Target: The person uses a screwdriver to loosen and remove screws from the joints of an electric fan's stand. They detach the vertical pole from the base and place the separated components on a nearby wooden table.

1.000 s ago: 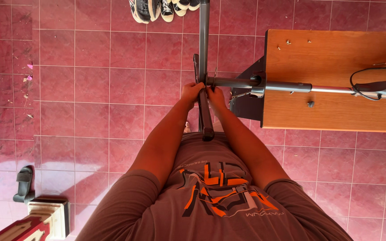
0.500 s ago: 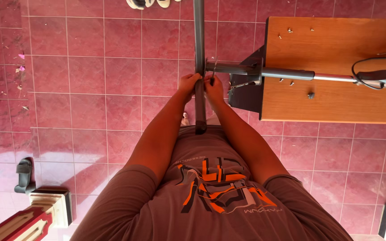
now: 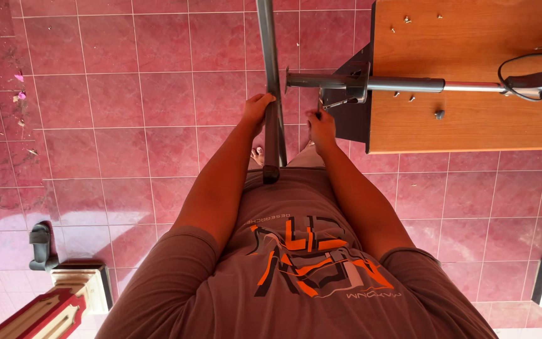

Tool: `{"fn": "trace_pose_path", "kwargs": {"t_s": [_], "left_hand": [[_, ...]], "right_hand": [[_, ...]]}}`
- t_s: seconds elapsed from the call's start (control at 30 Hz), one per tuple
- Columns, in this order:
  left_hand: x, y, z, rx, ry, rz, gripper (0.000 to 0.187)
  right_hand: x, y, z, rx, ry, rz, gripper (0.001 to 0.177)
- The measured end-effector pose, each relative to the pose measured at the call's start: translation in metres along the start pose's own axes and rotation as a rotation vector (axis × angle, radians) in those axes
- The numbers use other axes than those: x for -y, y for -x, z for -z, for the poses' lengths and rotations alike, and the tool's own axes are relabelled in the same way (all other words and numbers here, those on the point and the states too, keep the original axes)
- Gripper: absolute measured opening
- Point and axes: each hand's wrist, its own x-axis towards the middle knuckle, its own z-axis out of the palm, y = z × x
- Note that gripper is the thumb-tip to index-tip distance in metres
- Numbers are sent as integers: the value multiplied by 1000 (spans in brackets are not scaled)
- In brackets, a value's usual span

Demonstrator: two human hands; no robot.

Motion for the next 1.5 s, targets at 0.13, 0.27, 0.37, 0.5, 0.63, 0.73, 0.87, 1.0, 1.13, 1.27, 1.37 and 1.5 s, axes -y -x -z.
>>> {"fn": "trace_pose_path", "kwargs": {"t_s": [0.13,0.27,0.37,0.5,0.63,0.73,0.87,1.0,1.13,1.27,1.37,1.5], "left_hand": [[-6,6,18,-11,68,-15,20],[-16,33,41,45,94,-34,21],[-32,56,59,76,57,-38,21],[-41,93,84,115,48,-83,21],[-47,131,97,228,103,-175,23],[-51,174,103,292,127,-194,30],[-38,241,90,362,160,-196,42],[-16,298,73,432,175,-158,49],[23,344,52,536,179,-171,48],[62,382,41,563,107,-100,51],[83,404,31,571,80,-73,50],[102,424,21,578,53,-88,48]], "right_hand": [[-9,22,10,-22,-19,-15,10],[-23,45,9,20,-86,-132,10],[-32,56,-1,46,-90,-109,9],[-38,86,-28,78,254,281,17],[-7,126,-52,174,540,654,47],[29,152,-71,281,645,735,66],[50,193,-77,307,858,657,66],[37,233,-50,268,945,756,51],[4,280,-7,184,928,861,39],[-31,330,27,119,834,889,39],[-48,363,47,112,765,891,41],[-61,389,73,60,819,887,42]]}}
